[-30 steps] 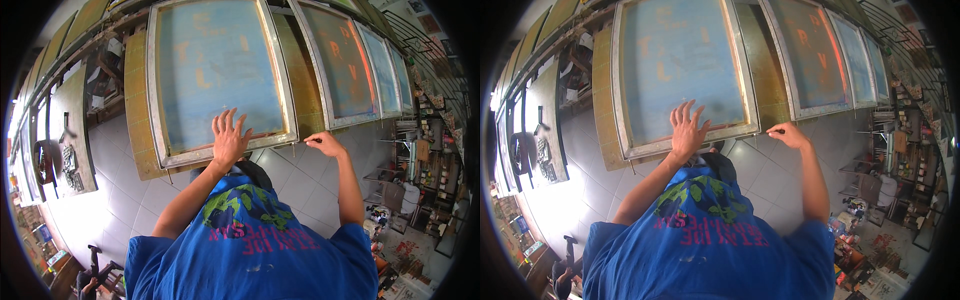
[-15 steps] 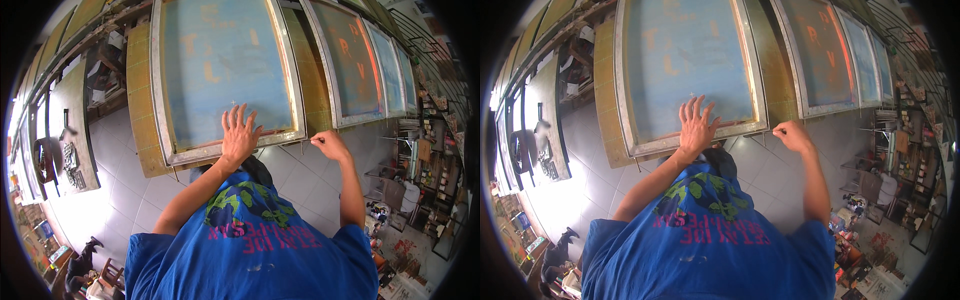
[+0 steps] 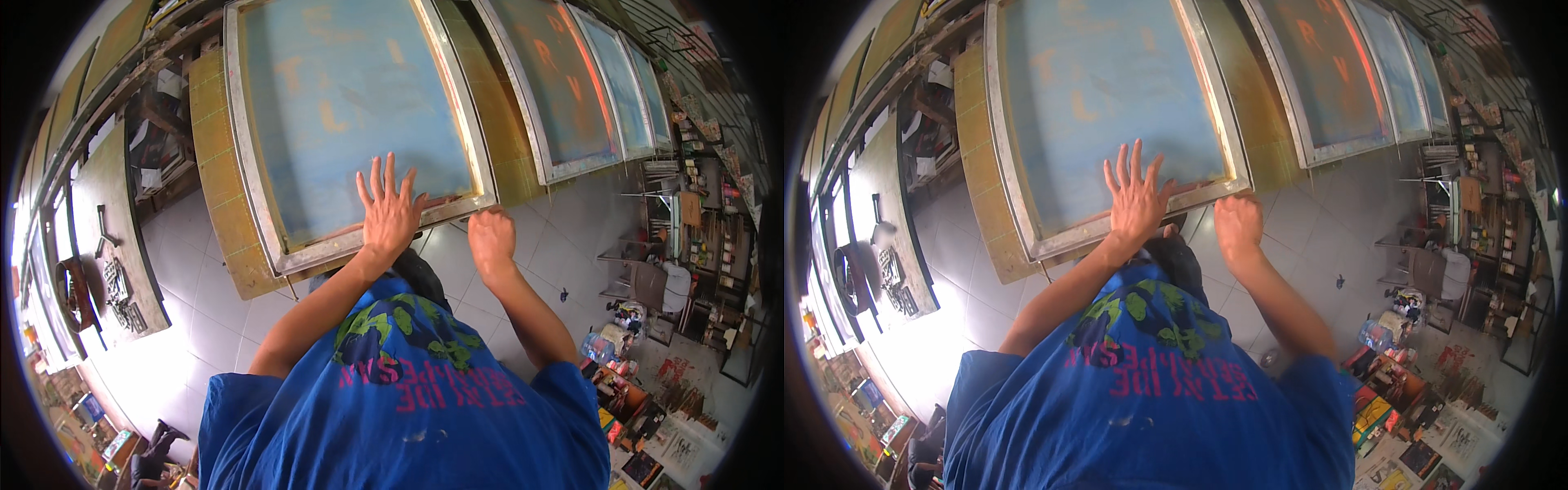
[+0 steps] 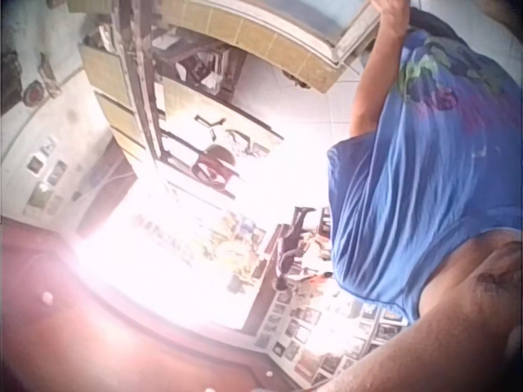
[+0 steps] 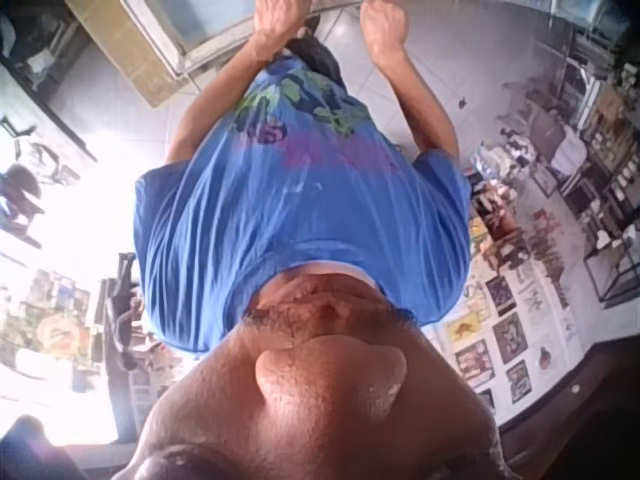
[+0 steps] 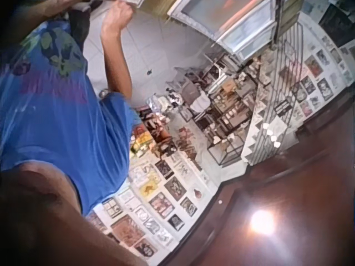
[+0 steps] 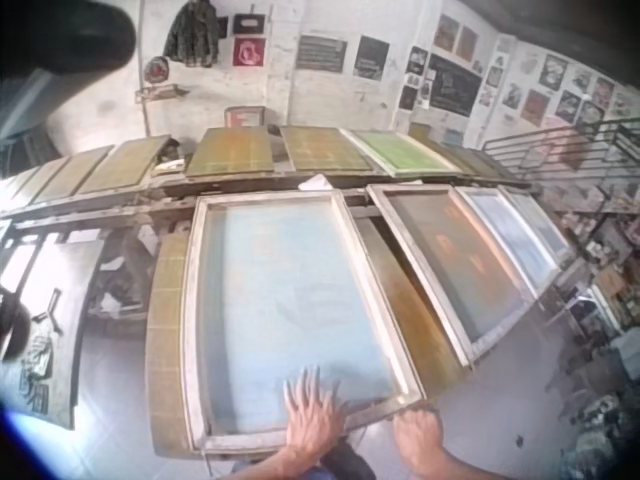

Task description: The person adjusts screen printing frames on a long table using a small wrench and by hand, tightening bolts to secure the positions of the frames.

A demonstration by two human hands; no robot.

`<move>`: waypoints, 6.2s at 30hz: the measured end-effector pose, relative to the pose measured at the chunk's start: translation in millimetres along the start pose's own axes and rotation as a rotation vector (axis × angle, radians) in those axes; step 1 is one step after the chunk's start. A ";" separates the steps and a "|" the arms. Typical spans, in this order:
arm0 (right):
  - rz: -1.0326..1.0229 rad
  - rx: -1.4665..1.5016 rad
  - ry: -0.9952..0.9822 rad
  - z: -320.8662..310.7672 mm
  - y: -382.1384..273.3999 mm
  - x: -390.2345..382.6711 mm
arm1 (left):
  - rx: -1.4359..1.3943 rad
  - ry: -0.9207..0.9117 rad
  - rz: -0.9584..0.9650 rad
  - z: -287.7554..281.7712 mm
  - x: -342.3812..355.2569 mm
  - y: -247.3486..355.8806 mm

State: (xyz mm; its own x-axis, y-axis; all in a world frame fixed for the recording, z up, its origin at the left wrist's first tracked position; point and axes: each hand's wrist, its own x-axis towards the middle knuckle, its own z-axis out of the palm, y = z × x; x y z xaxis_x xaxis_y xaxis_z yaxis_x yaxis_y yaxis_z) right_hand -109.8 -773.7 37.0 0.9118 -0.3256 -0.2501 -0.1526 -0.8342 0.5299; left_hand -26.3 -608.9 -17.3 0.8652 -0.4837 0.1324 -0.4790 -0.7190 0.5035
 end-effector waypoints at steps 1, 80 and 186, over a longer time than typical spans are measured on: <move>0.012 0.008 0.020 -3.0 -1.4 0.3 | -0.005 -0.002 -0.001 -0.4 -0.7 -0.4; 0.674 1.737 0.668 8.0 75.1 -200.1 | -0.318 0.557 -0.450 -266.3 -169.3 -280.3; -1.152 -0.253 0.233 13.7 101.1 40.7 | -0.066 0.016 -0.889 164.1 -52.7 240.1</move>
State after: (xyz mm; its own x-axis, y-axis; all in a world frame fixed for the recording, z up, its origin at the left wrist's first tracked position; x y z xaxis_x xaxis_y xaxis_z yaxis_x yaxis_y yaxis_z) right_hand -93.3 -877.4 69.2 0.5146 0.6641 -0.5423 0.8526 -0.4632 0.2418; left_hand -211.3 -837.9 -43.5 0.9152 0.2464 -0.3188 0.3791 -0.7946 0.4743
